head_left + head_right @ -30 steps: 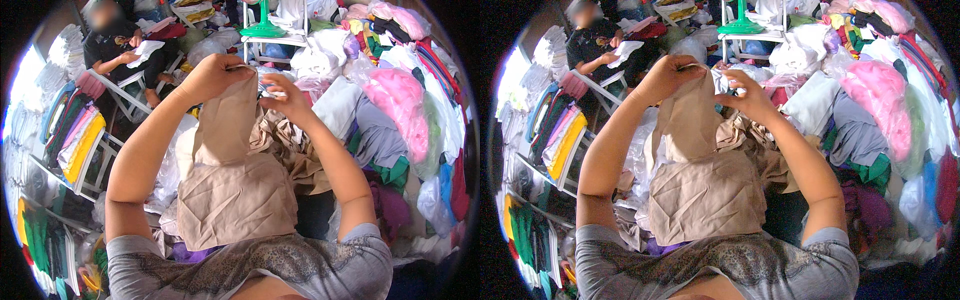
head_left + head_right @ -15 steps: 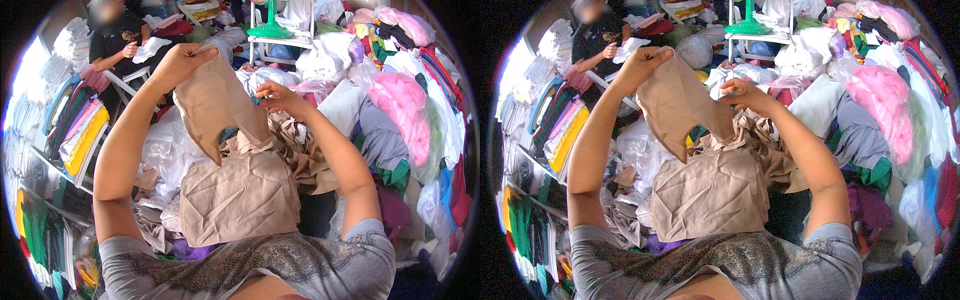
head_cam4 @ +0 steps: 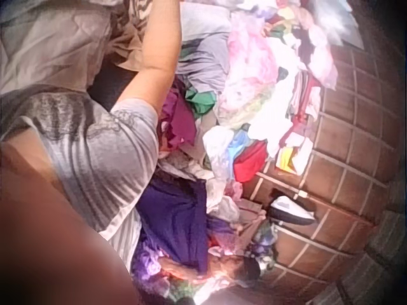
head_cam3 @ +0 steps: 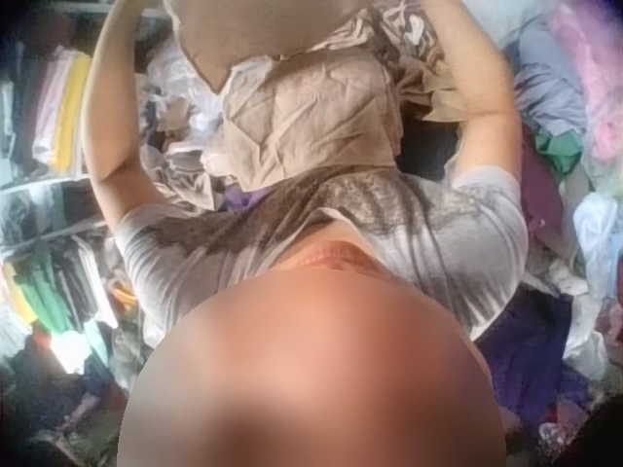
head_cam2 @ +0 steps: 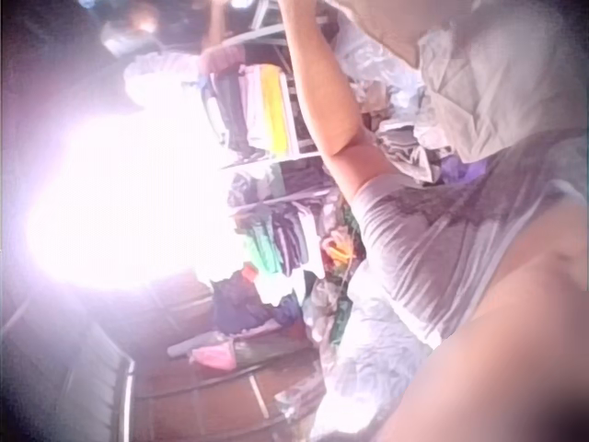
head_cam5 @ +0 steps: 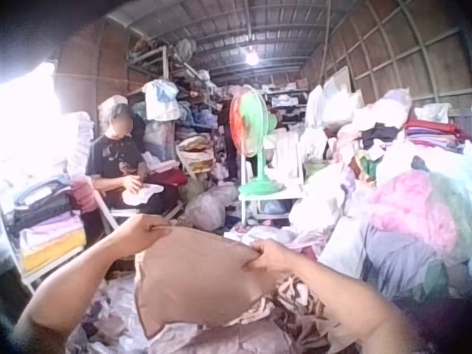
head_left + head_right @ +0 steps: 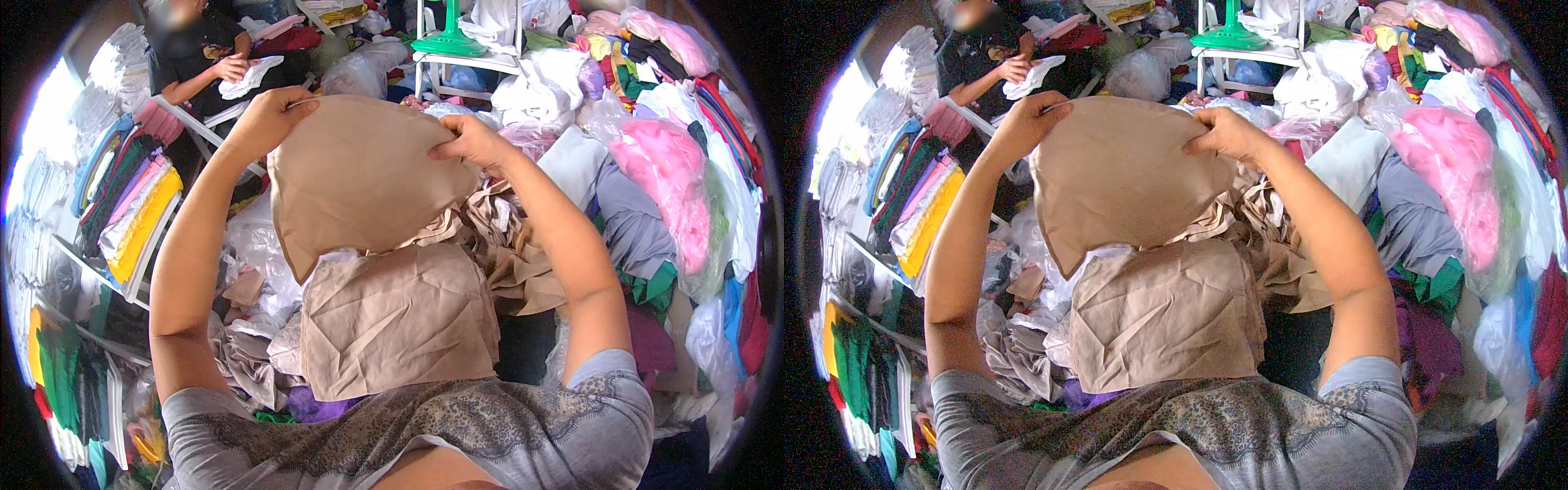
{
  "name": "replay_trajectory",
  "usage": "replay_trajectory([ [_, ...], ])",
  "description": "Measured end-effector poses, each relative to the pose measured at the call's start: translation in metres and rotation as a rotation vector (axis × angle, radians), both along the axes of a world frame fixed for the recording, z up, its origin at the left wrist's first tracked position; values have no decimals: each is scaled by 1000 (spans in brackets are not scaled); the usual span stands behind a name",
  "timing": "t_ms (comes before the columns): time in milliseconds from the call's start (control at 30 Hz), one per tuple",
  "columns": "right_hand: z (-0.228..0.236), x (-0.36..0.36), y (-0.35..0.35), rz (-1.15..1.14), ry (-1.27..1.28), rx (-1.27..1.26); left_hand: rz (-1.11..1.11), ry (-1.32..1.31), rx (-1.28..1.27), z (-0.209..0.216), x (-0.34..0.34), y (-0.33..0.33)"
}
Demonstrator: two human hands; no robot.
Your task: The person repeatedly picks up beige fabric pieces, unfolds them, and folds them by hand. The folded pieces are placed into a growing stack on the lap. The person handles the fabric one at a time throughout the clip.
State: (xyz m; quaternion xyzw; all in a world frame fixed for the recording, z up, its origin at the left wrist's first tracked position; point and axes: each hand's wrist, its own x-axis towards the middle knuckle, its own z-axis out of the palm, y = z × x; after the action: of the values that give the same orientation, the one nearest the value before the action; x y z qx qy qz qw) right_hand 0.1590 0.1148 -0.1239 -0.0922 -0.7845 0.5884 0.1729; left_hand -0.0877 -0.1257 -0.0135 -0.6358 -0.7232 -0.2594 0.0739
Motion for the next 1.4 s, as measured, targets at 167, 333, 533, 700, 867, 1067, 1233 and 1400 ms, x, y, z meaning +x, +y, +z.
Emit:
replay_trajectory([
  [167,26,14,4,-154,77,299,68,-255,-32,-13,-23,-18],
  [333,34,55,-21,-127,42,424,37,-273,91,-41,-12,-75],
  [533,-12,121,-88,185,-104,322,-102,-329,-179,-121,56,-171],
  [700,-57,140,-125,326,-401,298,17,-582,-447,-168,97,-214],
  [867,-59,156,-138,409,-301,245,20,-604,-486,-168,110,-239],
  [1067,-54,173,-154,496,-392,114,-69,-510,-583,-166,117,-253],
  [1233,-93,165,-167,647,-466,227,-35,-307,-697,-206,135,-250],
  [1400,-110,167,-173,632,-528,299,5,-221,-770,-219,138,-251],
])
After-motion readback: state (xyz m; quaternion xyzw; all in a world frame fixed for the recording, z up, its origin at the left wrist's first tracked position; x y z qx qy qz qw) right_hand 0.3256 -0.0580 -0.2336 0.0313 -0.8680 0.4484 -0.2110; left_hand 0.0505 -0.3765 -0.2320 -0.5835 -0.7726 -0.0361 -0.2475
